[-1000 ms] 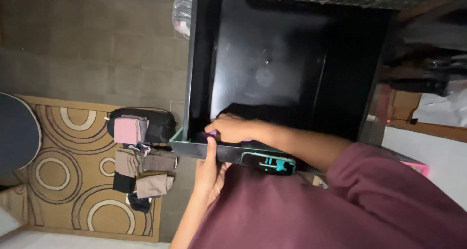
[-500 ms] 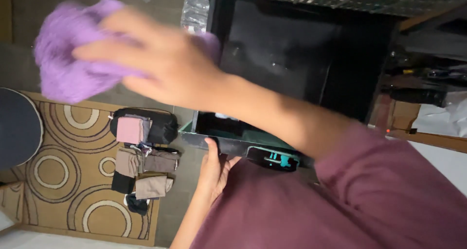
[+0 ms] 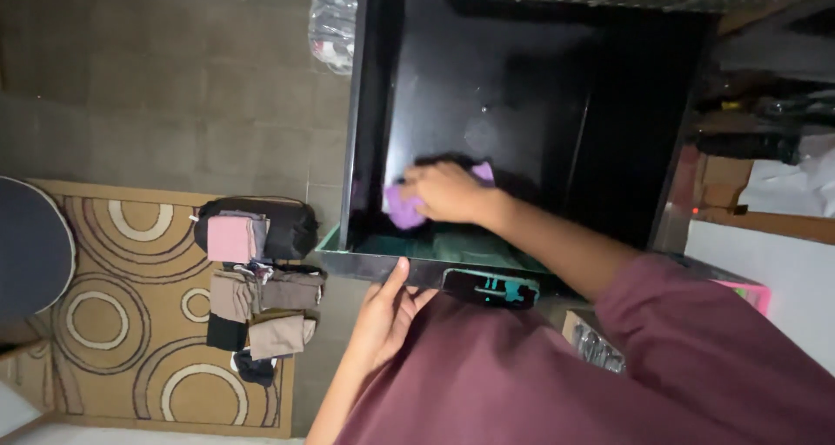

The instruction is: The person removes folded clothes from a drawer, places them on the floor, and then wipes the inside of the drawer with a purple cloth. The person handles various garments including shirts and pants, stacking them on the floor before cleaning the drawer surface.

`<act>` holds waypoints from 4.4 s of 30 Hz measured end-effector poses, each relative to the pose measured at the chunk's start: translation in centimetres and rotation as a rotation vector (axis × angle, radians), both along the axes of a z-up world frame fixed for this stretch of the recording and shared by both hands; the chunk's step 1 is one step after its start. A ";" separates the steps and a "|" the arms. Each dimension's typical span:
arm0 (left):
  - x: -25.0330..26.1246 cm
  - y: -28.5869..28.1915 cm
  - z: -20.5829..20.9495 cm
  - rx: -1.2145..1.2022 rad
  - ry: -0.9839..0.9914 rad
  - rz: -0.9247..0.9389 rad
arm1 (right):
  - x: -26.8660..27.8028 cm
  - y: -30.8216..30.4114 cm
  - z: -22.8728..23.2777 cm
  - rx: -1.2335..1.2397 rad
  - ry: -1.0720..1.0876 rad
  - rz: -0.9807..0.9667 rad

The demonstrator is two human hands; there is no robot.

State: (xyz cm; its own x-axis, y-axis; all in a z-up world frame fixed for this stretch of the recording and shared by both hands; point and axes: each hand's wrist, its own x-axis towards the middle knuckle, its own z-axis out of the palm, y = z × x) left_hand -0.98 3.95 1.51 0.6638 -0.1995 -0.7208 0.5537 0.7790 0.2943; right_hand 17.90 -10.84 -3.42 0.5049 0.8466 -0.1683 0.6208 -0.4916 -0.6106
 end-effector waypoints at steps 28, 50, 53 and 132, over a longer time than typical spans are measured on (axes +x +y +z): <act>0.2 0.2 -0.6 -0.023 -0.038 0.114 | -3.8 -10.1 -0.6 -0.382 0.501 -0.056; 0.0 4.9 1.1 0.451 0.023 -0.608 | 5.3 18.7 18.2 0.778 -0.780 -0.241; 0.1 5.5 0.8 0.499 -0.010 -0.643 | 3.2 21.7 14.5 0.347 -0.350 -0.142; -1.7 -0.9 -1.4 0.206 0.081 -0.006 | -1.2 -5.4 -5.7 -0.544 0.178 0.031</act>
